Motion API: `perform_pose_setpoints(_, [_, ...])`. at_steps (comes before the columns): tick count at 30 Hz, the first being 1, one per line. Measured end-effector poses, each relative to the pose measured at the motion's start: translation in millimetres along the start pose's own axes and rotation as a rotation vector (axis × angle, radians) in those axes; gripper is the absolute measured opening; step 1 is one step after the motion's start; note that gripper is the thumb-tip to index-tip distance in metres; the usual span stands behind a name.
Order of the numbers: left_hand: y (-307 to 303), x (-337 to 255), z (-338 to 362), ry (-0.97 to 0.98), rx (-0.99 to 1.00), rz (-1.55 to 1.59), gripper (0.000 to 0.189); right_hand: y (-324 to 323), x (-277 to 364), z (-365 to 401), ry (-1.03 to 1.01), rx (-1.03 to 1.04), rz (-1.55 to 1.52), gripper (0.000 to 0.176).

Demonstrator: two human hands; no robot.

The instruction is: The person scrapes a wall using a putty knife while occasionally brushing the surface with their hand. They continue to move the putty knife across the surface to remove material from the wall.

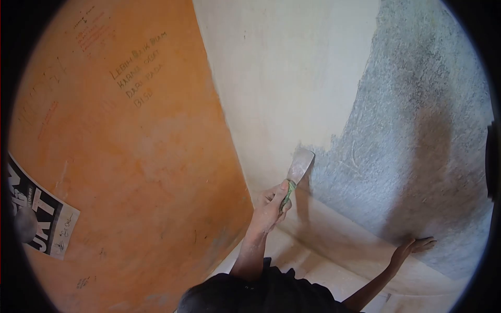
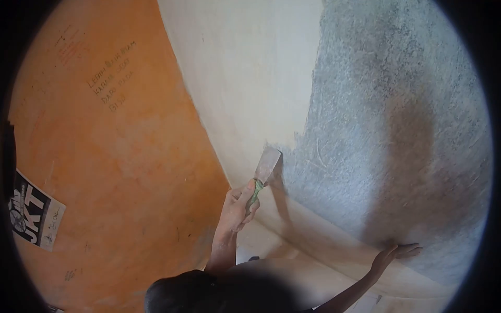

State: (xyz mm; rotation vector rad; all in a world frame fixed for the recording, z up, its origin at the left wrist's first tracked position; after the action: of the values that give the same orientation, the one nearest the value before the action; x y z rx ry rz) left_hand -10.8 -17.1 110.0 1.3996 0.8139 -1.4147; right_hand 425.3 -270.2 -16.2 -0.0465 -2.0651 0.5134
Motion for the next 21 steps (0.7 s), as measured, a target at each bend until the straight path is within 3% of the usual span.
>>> perform_pose_setpoints(4, [5.6, -11.0, 4.0, -0.070, -0.031, -0.026, 0.043, -4.9, 2.4, 1.7, 0.003, -0.004, -0.005, 0.080])
perform_pose_setpoints(10, [1.8, -2.0, -1.2, -0.008, -0.016, 0.001, 0.042, 1.5, 8.0, -0.7, 0.023, 0.027, -0.022, 0.080])
perform_pose_setpoints(13, [2.5, -6.4, -0.3, -0.069, -0.052, -0.048, 0.045, -5.4, -6.8, -5.6, 0.055, 0.040, -0.024, 0.080])
perform_pose_setpoints(15, [-1.1, -7.8, 1.0, 0.020, -0.008, -0.034, 0.045, 0.5, 2.0, -0.7, 0.055, 0.051, -0.045, 0.080])
perform_pose_setpoints(21, [-3.8, -17.0, 2.2, -0.036, -0.026, -0.056, 0.047, -1.3, -4.0, -4.0, 0.082, 0.078, -0.040, 0.079])
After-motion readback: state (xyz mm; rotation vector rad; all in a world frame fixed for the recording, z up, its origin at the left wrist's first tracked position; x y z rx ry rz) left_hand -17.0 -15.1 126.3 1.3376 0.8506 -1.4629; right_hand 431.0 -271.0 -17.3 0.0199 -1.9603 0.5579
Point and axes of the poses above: each hand's wrist, its own z-axis away from the middle knuckle, its own y-axis out of the palm, x = y × z, the point moved 2 cm from there along -z, towards the middle knuckle, and after that the axes turned 13 degrees about -z, right-handed, at the moved point
